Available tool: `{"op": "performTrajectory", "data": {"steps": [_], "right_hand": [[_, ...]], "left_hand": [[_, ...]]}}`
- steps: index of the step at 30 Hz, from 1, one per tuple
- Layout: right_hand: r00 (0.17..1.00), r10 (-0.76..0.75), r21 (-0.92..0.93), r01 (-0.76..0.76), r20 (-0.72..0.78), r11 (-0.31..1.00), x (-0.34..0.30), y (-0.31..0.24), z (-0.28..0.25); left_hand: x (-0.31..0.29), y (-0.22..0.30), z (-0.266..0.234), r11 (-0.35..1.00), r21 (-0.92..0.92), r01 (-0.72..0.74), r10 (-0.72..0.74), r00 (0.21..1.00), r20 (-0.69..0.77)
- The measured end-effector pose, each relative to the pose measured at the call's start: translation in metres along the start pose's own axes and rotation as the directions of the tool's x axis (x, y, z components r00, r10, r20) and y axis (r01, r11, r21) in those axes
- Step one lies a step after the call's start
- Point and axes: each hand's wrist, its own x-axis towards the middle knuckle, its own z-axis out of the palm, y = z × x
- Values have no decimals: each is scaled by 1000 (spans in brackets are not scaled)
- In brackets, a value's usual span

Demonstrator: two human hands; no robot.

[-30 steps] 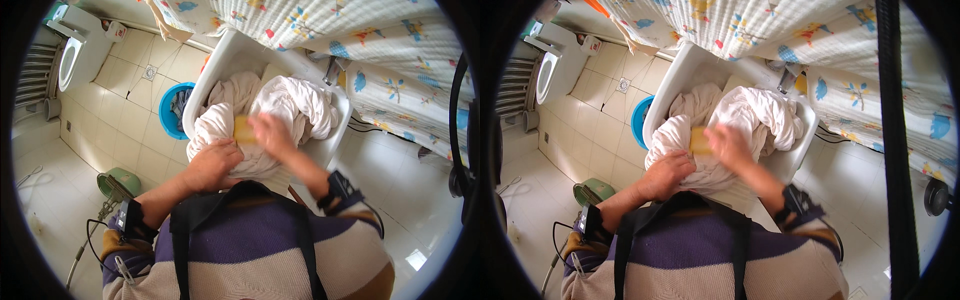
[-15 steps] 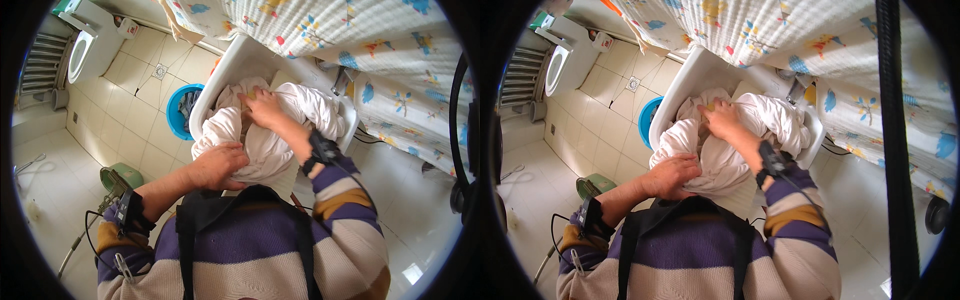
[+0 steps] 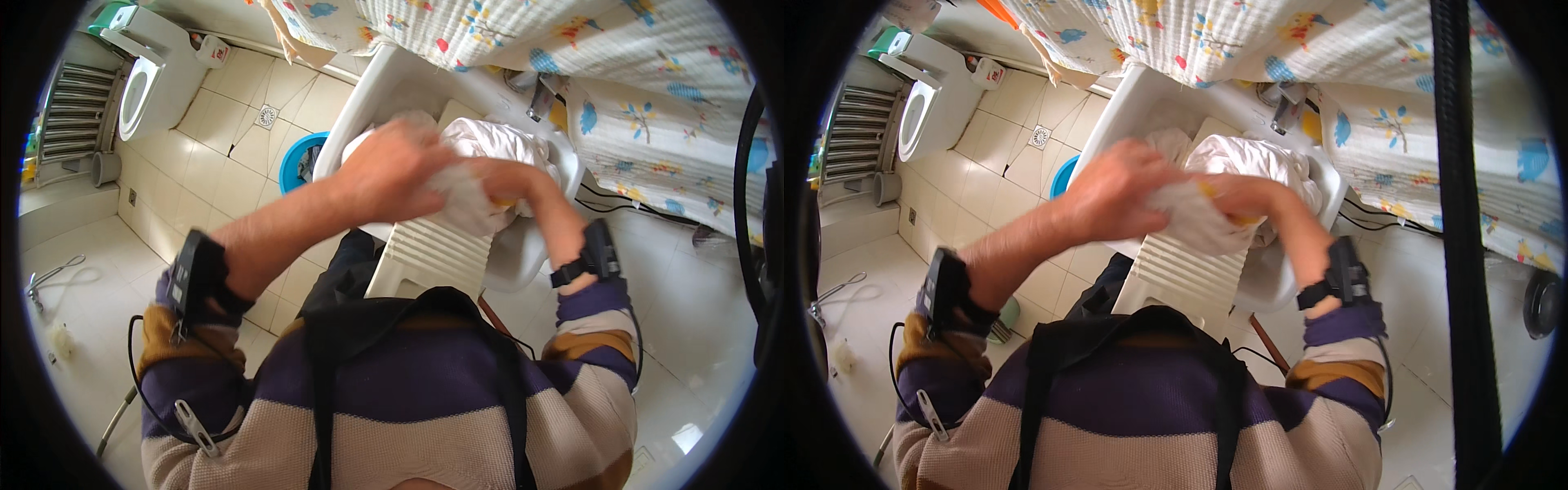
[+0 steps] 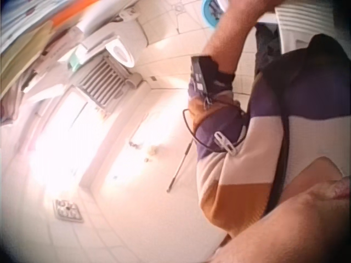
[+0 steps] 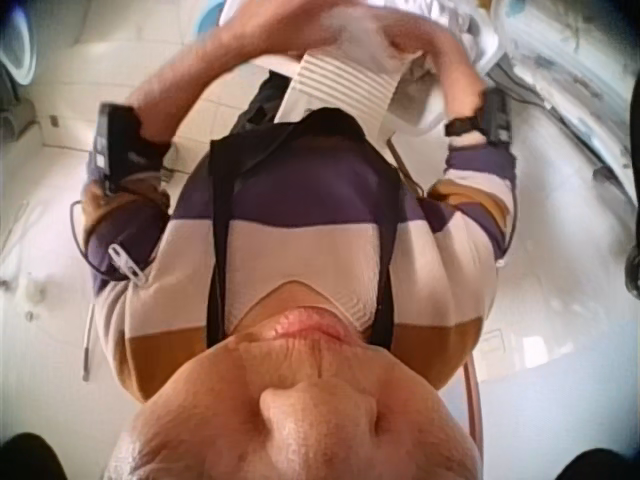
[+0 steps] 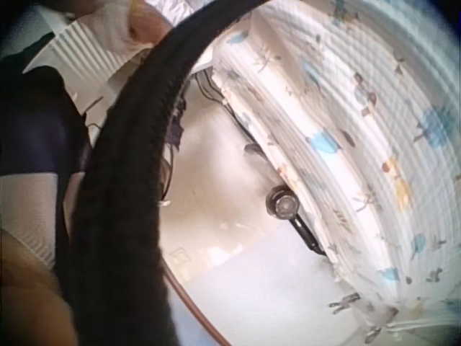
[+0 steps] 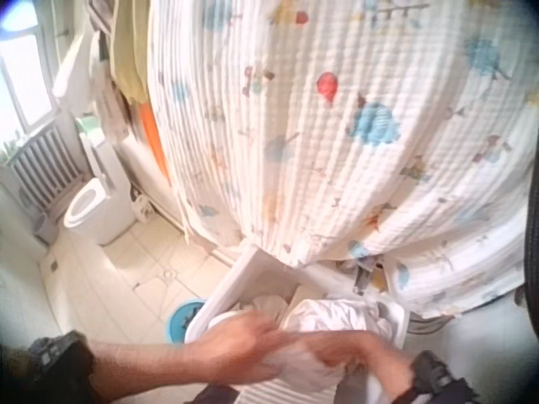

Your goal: The person hand washes a white cloth in a sink using a yellow sponge. They repeatedly scrub, rinse, and wring the cloth while keeping it in the sink basin.

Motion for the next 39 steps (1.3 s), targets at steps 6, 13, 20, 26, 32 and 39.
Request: {"op": "performTrajectory", "data": {"steps": [6,13,20,26,32,39], "right_hand": [[886,432,17,-436,-169,900,-194,29,0],[795,558,-249,-605,-238,756,-198,22,130],[884,371,-213,-435,-284,875,-167,5,125],[610,685,776,-176,-397,606,-143,30,122],[636,502,296,-409,-586,863,-104,27,134],[928,124,585,115,-352,803,-112,-23,136]], "left_hand": [[97,98,39,834,4,-551,519,783,-343],[27,78,131,826,-349,-442,489,870,56],[-62,-51,108,396,-353,847,-846,487,219],[-33,-79,147,-169,-408,897,-731,164,663],[-55,-27,144,802,240,547,-507,836,-212],[-13,-1,139,-318,-688,652,-586,435,684]]}}
